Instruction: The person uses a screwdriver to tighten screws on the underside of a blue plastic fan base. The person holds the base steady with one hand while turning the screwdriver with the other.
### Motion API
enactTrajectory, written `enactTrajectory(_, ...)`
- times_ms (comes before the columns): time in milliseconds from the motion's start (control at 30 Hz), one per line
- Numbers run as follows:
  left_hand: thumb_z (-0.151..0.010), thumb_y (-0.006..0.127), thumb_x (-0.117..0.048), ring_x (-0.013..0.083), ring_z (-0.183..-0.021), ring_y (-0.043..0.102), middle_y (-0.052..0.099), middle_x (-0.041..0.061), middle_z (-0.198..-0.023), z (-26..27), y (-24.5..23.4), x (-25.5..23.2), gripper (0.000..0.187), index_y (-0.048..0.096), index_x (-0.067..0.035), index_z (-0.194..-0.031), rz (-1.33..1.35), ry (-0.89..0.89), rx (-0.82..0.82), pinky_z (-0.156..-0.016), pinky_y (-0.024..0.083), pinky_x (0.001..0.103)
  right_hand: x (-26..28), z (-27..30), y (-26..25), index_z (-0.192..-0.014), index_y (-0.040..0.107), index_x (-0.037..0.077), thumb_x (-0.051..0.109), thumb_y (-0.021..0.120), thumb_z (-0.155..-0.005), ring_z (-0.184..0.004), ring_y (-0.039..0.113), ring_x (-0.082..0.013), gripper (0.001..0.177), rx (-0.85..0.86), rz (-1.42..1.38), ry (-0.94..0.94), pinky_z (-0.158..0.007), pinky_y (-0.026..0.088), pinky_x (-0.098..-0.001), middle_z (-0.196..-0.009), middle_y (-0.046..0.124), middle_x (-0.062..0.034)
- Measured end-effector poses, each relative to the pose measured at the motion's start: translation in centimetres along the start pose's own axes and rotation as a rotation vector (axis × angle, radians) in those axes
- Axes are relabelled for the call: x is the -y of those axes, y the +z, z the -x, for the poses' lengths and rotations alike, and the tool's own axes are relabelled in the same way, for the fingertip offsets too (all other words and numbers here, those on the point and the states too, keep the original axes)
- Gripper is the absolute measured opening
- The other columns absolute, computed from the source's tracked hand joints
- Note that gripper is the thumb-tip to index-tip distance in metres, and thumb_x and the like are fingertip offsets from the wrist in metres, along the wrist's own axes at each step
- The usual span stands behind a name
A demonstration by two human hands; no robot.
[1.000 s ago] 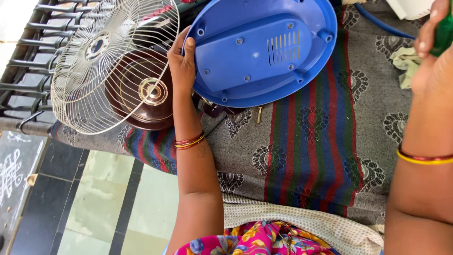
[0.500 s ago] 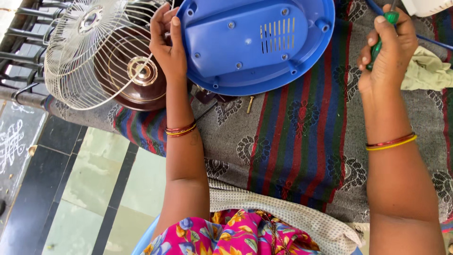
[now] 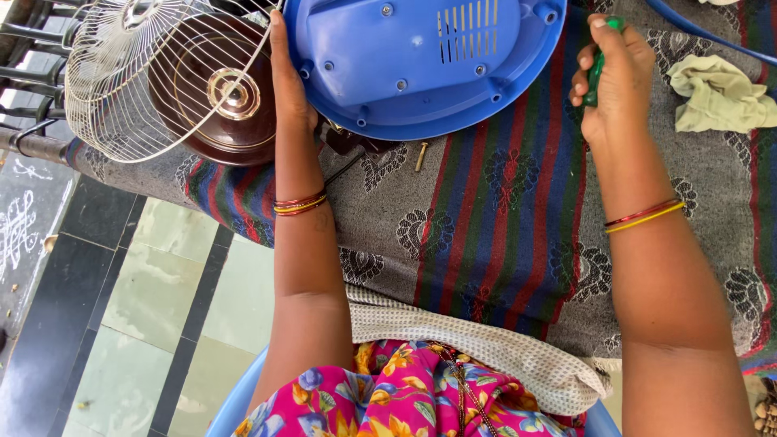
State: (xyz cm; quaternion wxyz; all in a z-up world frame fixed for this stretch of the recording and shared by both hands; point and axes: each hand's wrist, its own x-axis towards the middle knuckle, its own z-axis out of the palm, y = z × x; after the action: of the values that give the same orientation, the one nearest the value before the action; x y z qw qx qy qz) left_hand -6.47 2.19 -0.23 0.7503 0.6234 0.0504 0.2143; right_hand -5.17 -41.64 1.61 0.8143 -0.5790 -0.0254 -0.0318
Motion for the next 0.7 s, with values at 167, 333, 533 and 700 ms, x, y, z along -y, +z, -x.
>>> enactTrajectory(167, -0.095, 0.051, -0.075, 0.0307, -0.118, 0.073, 0.071, 0.019, -0.125, 0.3, 0.4, -0.6, 0.087, 0.060, 0.000, -0.139, 0.012, 0.153, 0.093, -0.105, 0.062, 0.044, 0.4, 0.1, 0.4, -0.114, 0.067, 0.012, 0.024, 0.068, -0.107, -0.051, 0.052, -0.0083, 0.013, 0.013, 0.056, -0.015, -0.044, 0.038, -0.0254, -0.076, 0.060, 0.0016)
enactTrajectory(333, -0.099, 0.054, -0.066, 0.0235, -0.109, 0.072, 0.072, 0.013, -0.118, -0.3, 0.4, -0.2, 0.075, 0.064, 0.000, -0.133, 0.076, 0.248, 0.052, -0.100, 0.059, 0.039, 0.4, 0.3, 0.6, -0.111, 0.064, 0.012, 0.022, 0.067, -0.109, -0.052, 0.053, -0.0089, 0.010, 0.014, 0.072, 0.003, -0.045, 0.039, -0.0258, -0.078, 0.061, 0.0009)
enactTrajectory(533, -0.096, 0.052, -0.067, 0.0212, -0.106, 0.075, 0.074, 0.011, -0.116, -0.8, -0.2, 0.3, 0.072, 0.065, -0.004, -0.129, 0.099, 0.156, -0.022, -0.095, 0.063, 0.036, 0.2, 0.1, 0.3, -0.113, 0.067, 0.012, 0.017, 0.070, -0.105, -0.050, 0.051, -0.0086, 0.011, 0.006, 0.099, -0.004, -0.042, 0.037, -0.0249, -0.077, 0.060, 0.0007)
enactTrajectory(700, -0.098, 0.053, -0.065, 0.0190, -0.099, 0.073, 0.074, 0.009, -0.109, -1.3, -0.4, 1.2, 0.069, 0.068, -0.003, -0.122, 0.067, 0.191, -0.079, -0.088, 0.061, 0.034, -0.4, -0.4, 0.2, -0.114, 0.061, 0.009, 0.009, 0.084, -0.097, -0.052, 0.054, -0.0090, 0.028, -0.027, 0.250, -0.080, -0.041, 0.042, -0.0253, -0.081, 0.063, -0.0029)
